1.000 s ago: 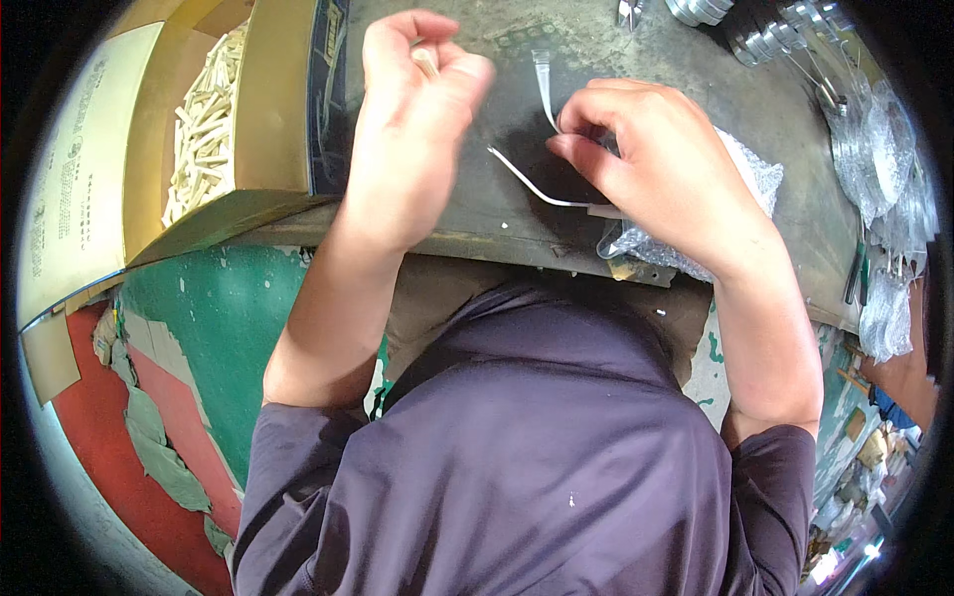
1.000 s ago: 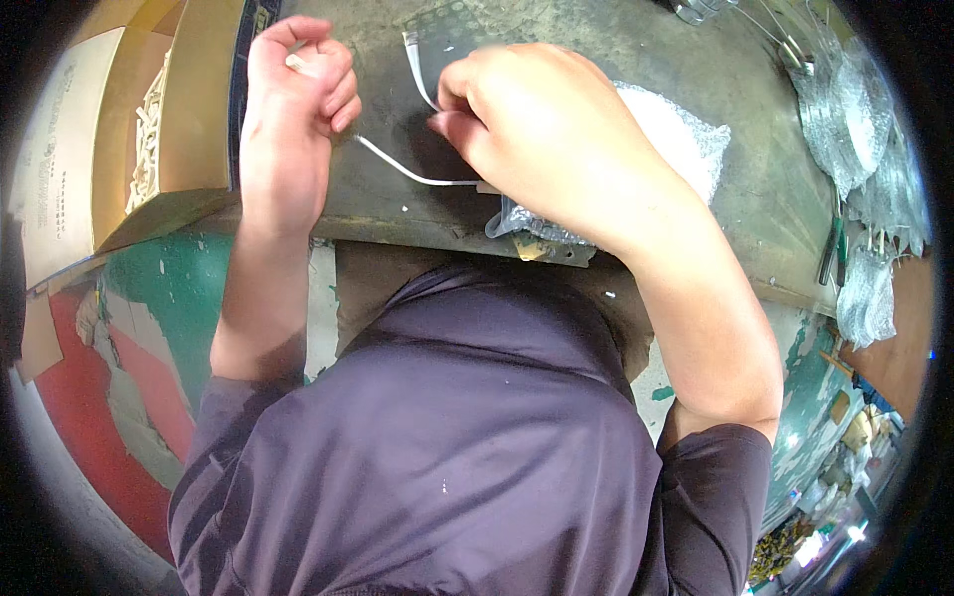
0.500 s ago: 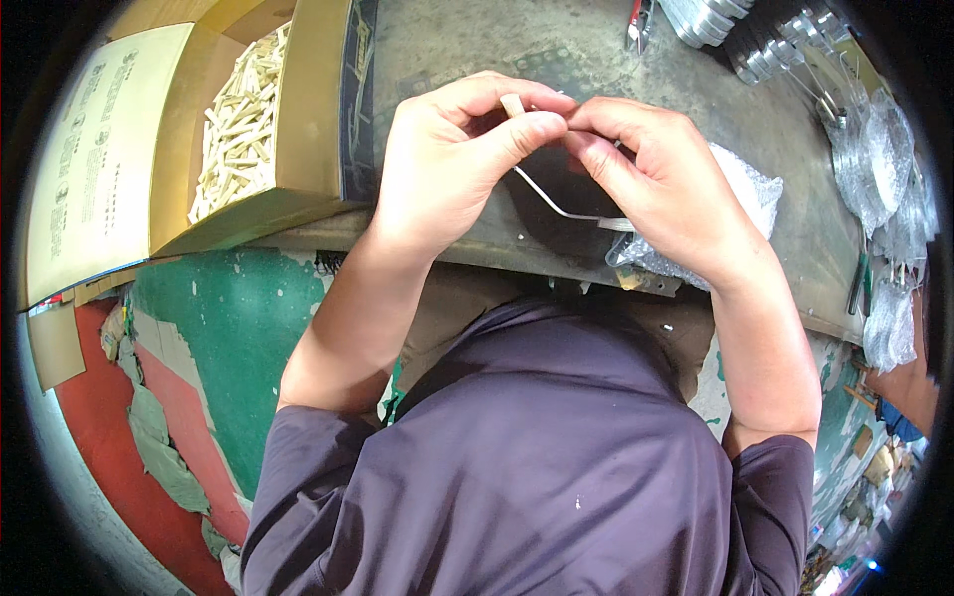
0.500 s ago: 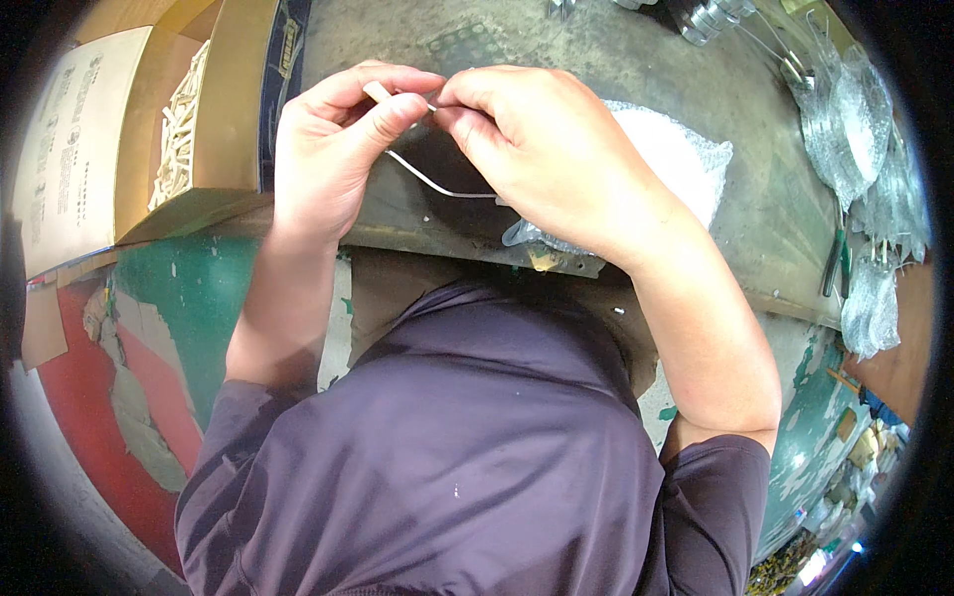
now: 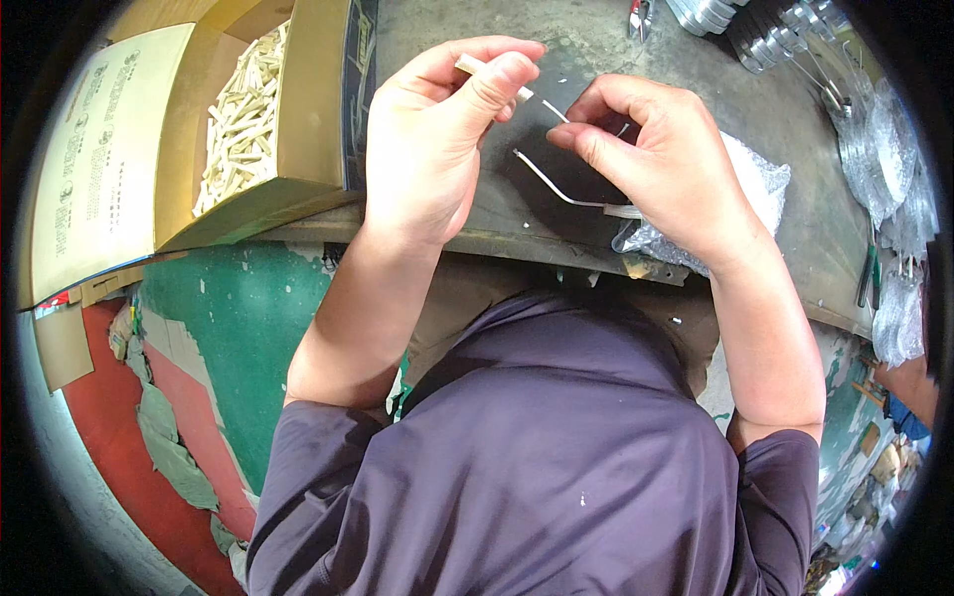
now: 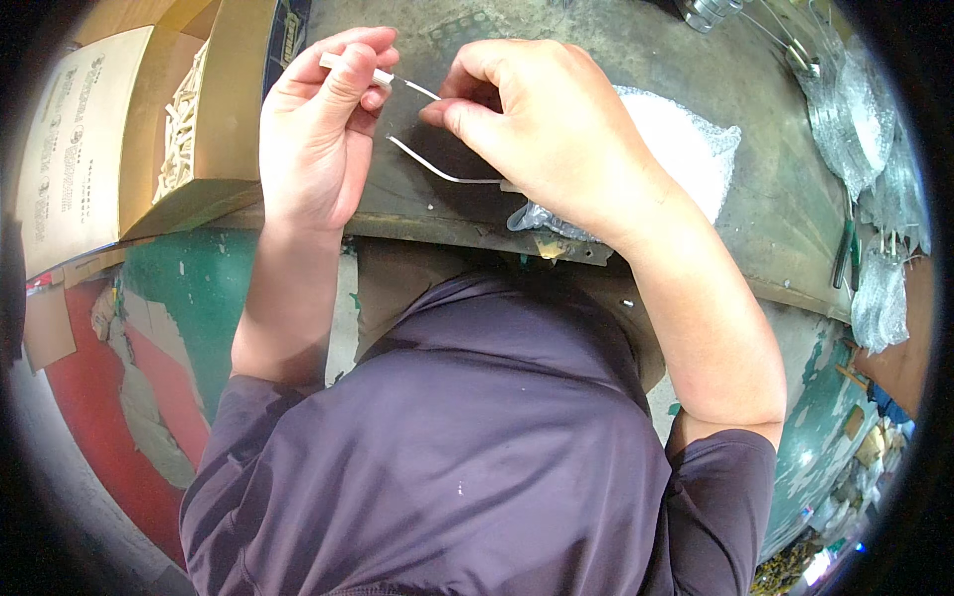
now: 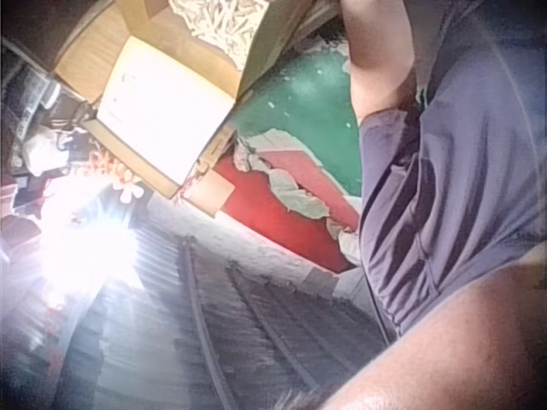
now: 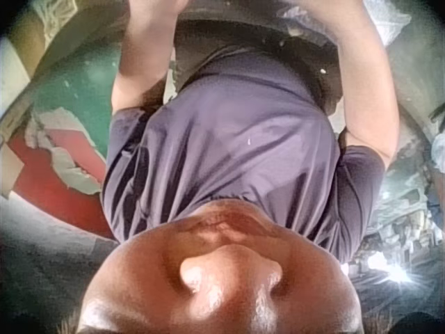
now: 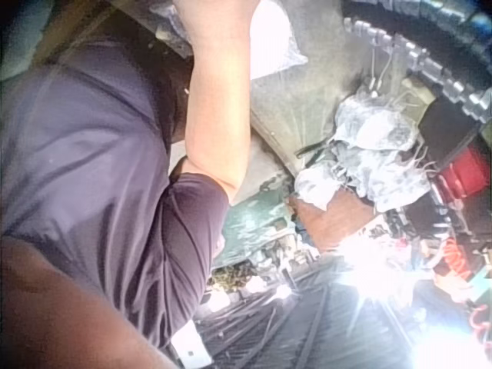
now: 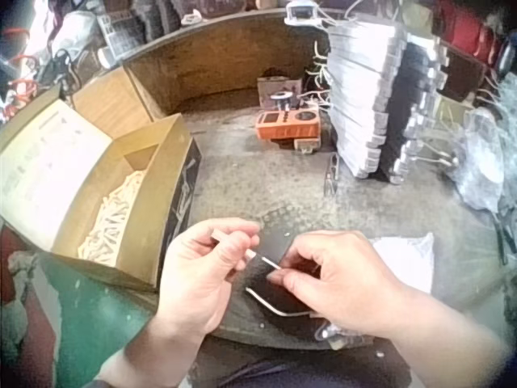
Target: The person is seen unwrapping electrical lighting components and sliding insulating sleeves onto the attached wires.
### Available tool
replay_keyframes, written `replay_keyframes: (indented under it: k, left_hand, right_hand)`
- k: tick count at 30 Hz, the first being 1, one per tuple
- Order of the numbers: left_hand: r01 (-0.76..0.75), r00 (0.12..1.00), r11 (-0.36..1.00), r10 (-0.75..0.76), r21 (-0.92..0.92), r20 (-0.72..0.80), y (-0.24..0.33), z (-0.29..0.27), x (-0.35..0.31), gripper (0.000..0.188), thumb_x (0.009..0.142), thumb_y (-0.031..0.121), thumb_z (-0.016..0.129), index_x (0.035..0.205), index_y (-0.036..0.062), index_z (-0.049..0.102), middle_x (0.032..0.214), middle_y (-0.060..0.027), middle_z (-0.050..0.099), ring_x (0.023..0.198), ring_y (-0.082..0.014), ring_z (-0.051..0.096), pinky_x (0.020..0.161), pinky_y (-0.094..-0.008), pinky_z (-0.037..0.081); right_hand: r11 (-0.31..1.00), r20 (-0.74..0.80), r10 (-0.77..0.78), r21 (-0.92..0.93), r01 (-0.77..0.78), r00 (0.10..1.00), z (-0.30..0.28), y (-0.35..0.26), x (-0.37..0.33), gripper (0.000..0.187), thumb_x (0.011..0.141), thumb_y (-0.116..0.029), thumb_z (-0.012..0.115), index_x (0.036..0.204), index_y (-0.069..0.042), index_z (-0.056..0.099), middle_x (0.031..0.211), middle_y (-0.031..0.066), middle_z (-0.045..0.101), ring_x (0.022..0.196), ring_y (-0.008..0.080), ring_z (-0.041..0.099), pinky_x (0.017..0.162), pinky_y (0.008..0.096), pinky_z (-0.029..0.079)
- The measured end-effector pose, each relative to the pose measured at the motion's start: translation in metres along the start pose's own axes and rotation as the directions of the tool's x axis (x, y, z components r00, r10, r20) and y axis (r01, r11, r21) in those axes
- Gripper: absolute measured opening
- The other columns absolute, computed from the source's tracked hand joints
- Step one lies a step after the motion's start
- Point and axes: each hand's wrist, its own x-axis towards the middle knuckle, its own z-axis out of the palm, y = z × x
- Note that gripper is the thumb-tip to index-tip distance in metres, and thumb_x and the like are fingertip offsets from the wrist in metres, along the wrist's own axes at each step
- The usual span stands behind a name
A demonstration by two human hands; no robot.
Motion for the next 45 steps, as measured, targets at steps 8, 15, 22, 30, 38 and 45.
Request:
replay_keyframes:
  k: [8,15,22,30,38,45]
  left_hand:
    - [-0.067,0.997,0.988,0.072,0.141,-0.030,0.001,0.007,-0.001,0.017,0.089,0.006,0.065,0.104,-0.0032,0.066,0.092,-0.0066,0.066,0.075,-0.0071,0.052,0.069,-0.0196,0.044]
    - [0.151,0.956,0.952,-0.209,0.266,0.206,-0.005,0.006,0.006,0.026,0.099,0.019,0.052,0.103,-0.0037,0.064,0.088,-0.0013,0.062,0.076,-0.0040,0.052,0.068,-0.0173,0.043]
    - [0.192,0.971,0.981,-0.194,0.028,0.137,-0.013,0.008,0.008,0.021,0.092,0.019,0.063,0.102,0.0004,0.068,0.084,0.0005,0.065,0.073,-0.0046,0.052,0.068,-0.0179,0.043]
    - [0.203,0.905,0.754,-0.388,0.624,0.173,-0.013,0.014,-0.001,0.012,0.087,0.009,0.068,0.096,0.0013,0.068,0.084,-0.0013,0.066,0.075,-0.0048,0.057,0.067,-0.0198,0.047]
    - [-0.567,0.817,0.346,0.119,0.748,0.564,-0.028,0.016,-0.004,0.012,0.076,0.007,0.074,0.083,0.0040,0.064,0.076,-0.0063,0.062,0.068,-0.0193,0.060,0.062,-0.0289,0.048]
    - [-0.604,0.796,0.333,0.208,0.724,0.568,-0.030,0.016,-0.004,0.016,0.076,0.007,0.074,0.087,0.0059,0.062,0.075,-0.0064,0.061,0.067,-0.0211,0.060,0.061,-0.0294,0.049]
  right_hand:
    - [0.999,0.046,0.045,0.018,-0.046,0.998,-0.001,0.001,0.000,0.019,0.080,-0.016,0.064,0.083,0.003,0.064,0.071,0.0147,0.065,0.065,0.0238,0.063,0.061,0.0341,0.048]
    - [0.995,-0.094,-0.067,-0.074,0.060,0.993,-0.024,0.010,-0.014,0.019,0.081,-0.001,0.062,0.097,-0.003,0.052,0.100,0.0038,0.058,0.086,0.0092,0.050,0.078,0.0247,0.043]
    - [0.972,-0.155,-0.021,-0.235,-0.016,0.988,-0.059,0.028,-0.056,0.016,0.078,-0.007,0.066,0.084,-0.001,0.052,0.096,0.0111,0.061,0.090,0.0212,0.060,0.082,0.0321,0.045]
    - [0.934,-0.186,-0.091,-0.356,0.019,0.978,-0.048,0.043,-0.074,0.011,0.077,-0.007,0.066,0.082,-0.003,0.057,0.105,0.0100,0.060,0.098,0.0248,0.056,0.086,0.0335,0.044]
    - [0.961,-0.221,-0.071,-0.276,0.007,0.973,-0.045,0.048,-0.075,0.010,0.076,-0.005,0.066,0.081,-0.003,0.058,0.105,0.0101,0.060,0.098,0.0241,0.056,0.085,0.0331,0.043]
    - [0.953,-0.197,-0.092,-0.303,0.028,0.976,-0.046,0.048,-0.074,0.010,0.076,-0.005,0.066,0.081,-0.003,0.058,0.105,0.0103,0.060,0.097,0.0242,0.056,0.086,0.0333,0.043]
